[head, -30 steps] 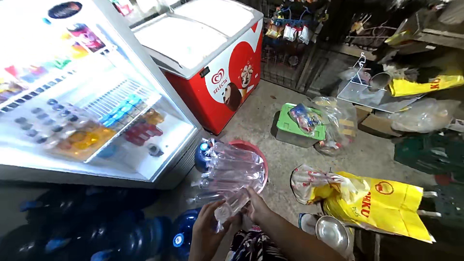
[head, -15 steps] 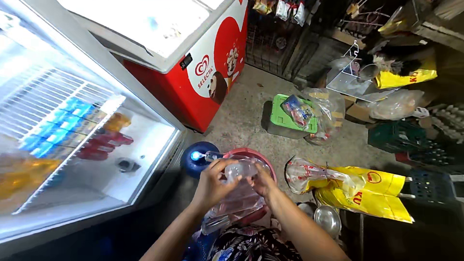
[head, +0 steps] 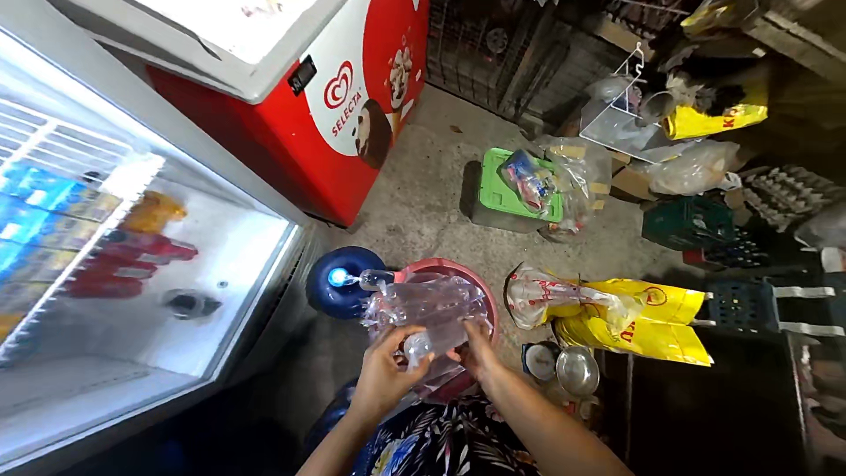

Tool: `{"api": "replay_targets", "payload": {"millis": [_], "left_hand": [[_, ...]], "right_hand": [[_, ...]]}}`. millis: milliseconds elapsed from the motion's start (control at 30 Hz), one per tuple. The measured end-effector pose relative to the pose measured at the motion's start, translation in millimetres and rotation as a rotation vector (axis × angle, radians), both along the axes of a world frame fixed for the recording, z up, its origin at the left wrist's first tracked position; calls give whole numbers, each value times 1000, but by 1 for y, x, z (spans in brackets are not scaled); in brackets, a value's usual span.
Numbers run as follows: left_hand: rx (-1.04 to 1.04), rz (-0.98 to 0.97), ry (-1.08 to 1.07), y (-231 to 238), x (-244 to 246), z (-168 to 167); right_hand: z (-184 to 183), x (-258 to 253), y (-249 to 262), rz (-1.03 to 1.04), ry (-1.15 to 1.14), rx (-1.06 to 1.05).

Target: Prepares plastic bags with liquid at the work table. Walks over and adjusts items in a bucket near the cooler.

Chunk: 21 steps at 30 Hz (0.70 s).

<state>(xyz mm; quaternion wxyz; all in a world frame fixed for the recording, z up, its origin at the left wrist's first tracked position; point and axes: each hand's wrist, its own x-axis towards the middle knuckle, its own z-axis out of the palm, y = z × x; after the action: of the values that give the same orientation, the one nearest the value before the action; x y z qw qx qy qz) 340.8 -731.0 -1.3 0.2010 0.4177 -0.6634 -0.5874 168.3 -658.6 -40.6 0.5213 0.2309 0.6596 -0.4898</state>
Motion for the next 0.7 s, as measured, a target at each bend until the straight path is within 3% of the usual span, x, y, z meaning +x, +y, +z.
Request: {"api": "replay_targets", "payload": {"millis": [200, 267, 367, 433, 533, 700], "left_hand": [[-31, -70, -211, 32, 26, -54], [-112, -68, -253, 35, 27, -60], [-269, -89, -285, 35, 23, -61], [-372, -88, -350, 37, 22, -62], [-514, -42, -486, 45, 25, -60], [-593, -44, -466, 49, 34, -65]], "right_hand": [[-44, -12, 22, 120, 88, -36], [-47, -22, 28, 357, 147, 36], [-44, -39, 31, 890, 370, 264], [-44, -47, 33, 1050, 461, 334], [-50, -51, 46, 1087, 546, 315], [-54, -53, 64, 1098, 576, 194]]}}
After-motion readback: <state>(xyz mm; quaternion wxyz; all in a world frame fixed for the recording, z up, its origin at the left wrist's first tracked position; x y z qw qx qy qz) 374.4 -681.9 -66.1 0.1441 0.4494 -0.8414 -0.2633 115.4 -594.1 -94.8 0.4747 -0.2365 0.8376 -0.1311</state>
